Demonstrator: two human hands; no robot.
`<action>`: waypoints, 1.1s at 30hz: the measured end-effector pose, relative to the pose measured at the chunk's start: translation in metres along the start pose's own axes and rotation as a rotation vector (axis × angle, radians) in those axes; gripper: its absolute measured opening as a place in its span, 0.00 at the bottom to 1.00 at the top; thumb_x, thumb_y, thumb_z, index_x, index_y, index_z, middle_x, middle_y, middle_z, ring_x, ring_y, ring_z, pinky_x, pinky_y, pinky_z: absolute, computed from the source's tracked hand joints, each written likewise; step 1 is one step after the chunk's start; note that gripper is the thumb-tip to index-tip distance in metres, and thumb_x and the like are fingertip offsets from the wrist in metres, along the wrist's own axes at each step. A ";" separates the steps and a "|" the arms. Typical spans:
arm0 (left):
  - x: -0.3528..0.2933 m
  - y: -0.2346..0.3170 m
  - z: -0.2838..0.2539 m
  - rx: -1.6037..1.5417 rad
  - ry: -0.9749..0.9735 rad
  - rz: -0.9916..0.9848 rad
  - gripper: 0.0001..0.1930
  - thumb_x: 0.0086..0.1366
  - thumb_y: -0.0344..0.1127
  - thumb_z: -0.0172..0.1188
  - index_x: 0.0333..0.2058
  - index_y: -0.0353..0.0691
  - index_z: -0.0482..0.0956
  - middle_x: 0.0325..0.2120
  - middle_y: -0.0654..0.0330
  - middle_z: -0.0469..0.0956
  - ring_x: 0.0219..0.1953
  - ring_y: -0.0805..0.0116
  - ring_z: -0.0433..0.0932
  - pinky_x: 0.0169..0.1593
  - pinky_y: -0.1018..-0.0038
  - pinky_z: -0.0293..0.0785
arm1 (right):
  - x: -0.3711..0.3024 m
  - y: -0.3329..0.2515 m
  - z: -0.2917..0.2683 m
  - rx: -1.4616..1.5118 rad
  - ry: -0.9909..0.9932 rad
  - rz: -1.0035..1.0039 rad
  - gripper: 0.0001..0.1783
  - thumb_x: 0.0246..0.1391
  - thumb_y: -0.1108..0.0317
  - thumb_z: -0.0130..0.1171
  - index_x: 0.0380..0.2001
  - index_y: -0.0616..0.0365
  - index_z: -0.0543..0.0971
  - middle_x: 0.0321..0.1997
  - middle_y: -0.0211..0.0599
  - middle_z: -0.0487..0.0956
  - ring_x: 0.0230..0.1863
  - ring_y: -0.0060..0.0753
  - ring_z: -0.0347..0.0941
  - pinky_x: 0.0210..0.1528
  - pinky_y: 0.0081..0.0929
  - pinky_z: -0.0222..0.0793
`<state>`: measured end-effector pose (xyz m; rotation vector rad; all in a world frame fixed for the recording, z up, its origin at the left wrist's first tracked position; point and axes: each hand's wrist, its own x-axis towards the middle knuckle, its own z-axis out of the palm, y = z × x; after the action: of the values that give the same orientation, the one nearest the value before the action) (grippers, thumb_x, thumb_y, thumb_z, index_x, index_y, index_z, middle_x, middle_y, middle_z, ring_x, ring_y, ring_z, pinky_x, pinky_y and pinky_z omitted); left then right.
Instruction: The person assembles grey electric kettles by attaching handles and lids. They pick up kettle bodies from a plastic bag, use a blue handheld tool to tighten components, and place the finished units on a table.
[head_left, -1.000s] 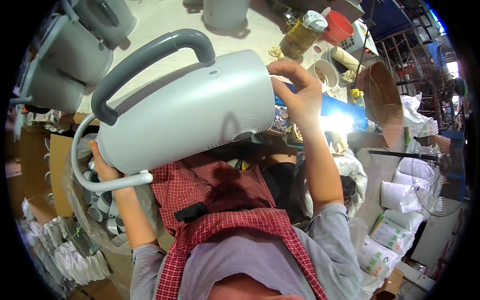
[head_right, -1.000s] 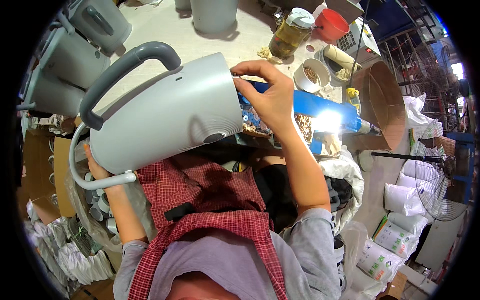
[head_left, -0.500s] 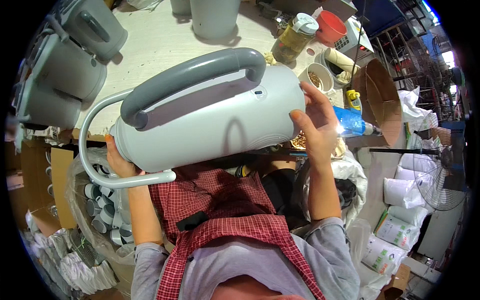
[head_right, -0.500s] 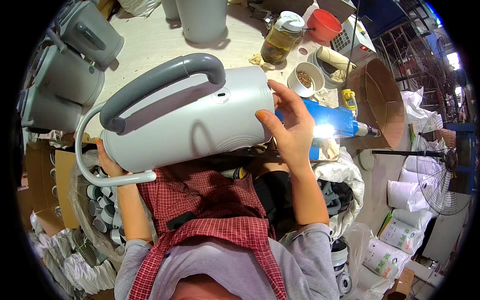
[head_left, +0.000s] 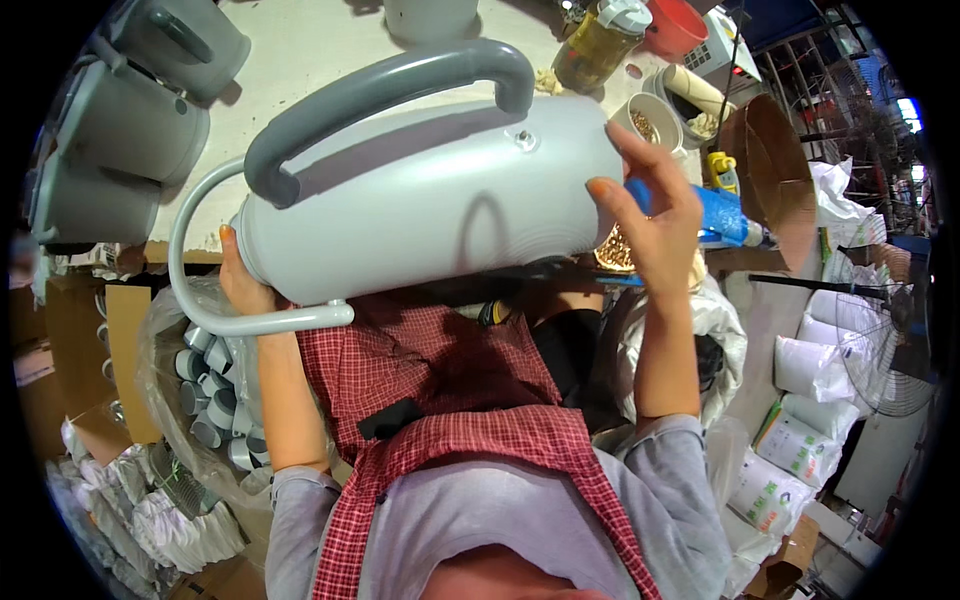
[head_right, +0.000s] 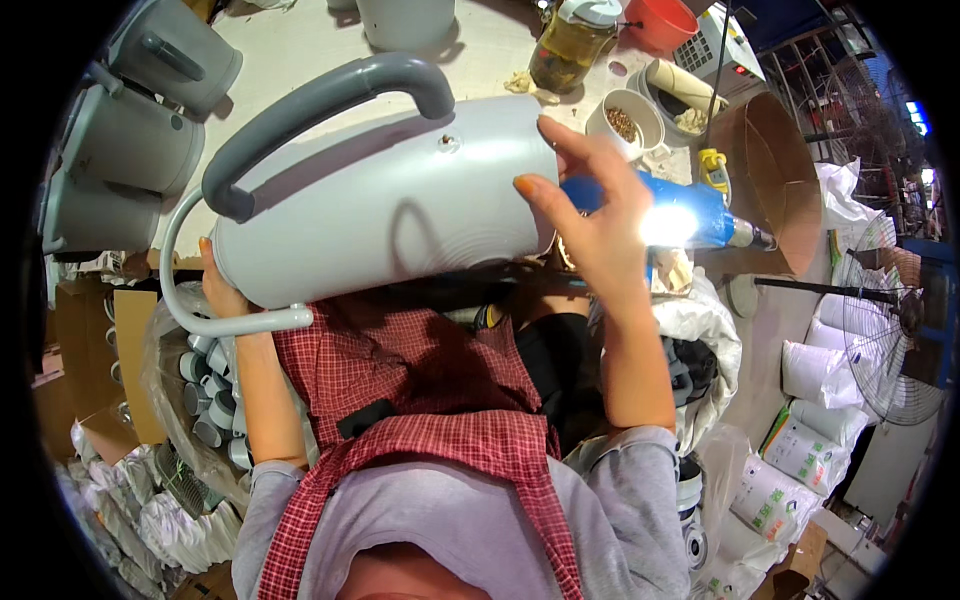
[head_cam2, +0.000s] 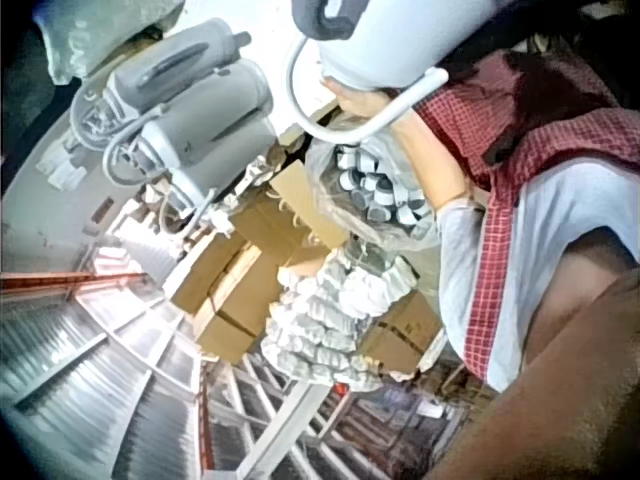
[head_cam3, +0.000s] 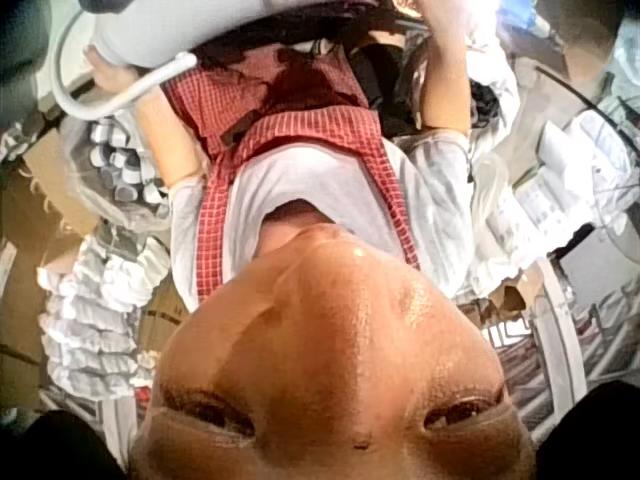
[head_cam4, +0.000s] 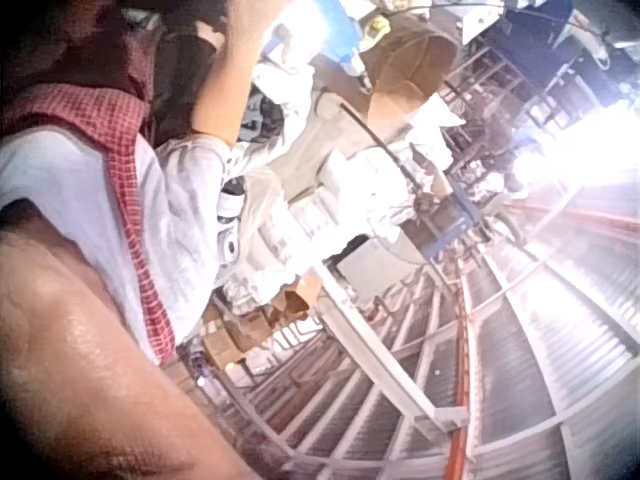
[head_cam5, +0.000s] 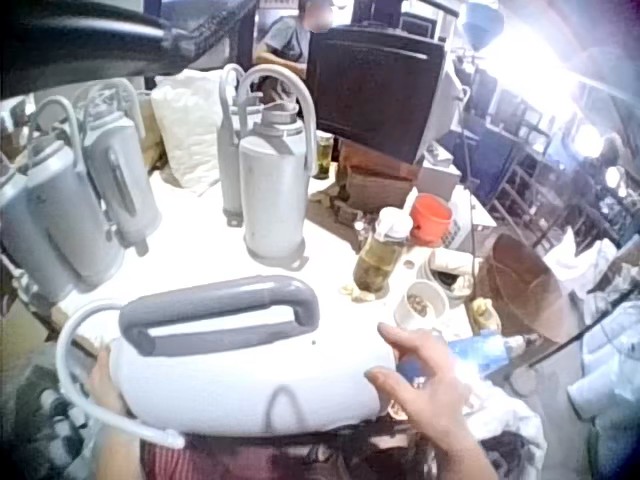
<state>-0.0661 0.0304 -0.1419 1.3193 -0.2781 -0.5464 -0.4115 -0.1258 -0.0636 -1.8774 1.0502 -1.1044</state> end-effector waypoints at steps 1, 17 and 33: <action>0.000 0.001 0.001 0.010 -0.003 0.024 0.24 0.70 0.49 0.48 0.43 0.28 0.76 0.34 0.52 0.80 0.32 0.66 0.80 0.34 0.74 0.79 | 0.009 -0.013 -0.007 -0.274 -0.009 -0.227 0.25 0.38 0.68 0.72 0.44 0.60 0.80 0.41 0.40 0.77 0.39 0.35 0.74 0.46 0.27 0.68; 0.009 0.001 0.005 0.078 -0.056 0.101 0.27 0.69 0.53 0.49 0.40 0.27 0.78 0.31 0.54 0.80 0.29 0.71 0.79 0.32 0.77 0.75 | 0.055 -0.047 0.036 0.448 -0.371 0.072 0.22 0.55 0.78 0.56 0.54 0.65 0.73 0.46 0.35 0.78 0.43 0.22 0.75 0.45 0.19 0.73; 0.000 0.002 0.005 0.042 0.042 0.057 0.23 0.68 0.48 0.52 0.41 0.28 0.78 0.35 0.54 0.80 0.35 0.68 0.79 0.41 0.74 0.75 | 0.039 -0.070 0.042 -0.065 -0.216 -0.109 0.21 0.51 0.72 0.63 0.49 0.63 0.76 0.37 0.43 0.83 0.37 0.23 0.78 0.40 0.20 0.73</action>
<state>-0.0682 0.0271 -0.1384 1.3581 -0.2929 -0.4664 -0.3415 -0.1246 -0.0060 -2.0744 0.8799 -0.9113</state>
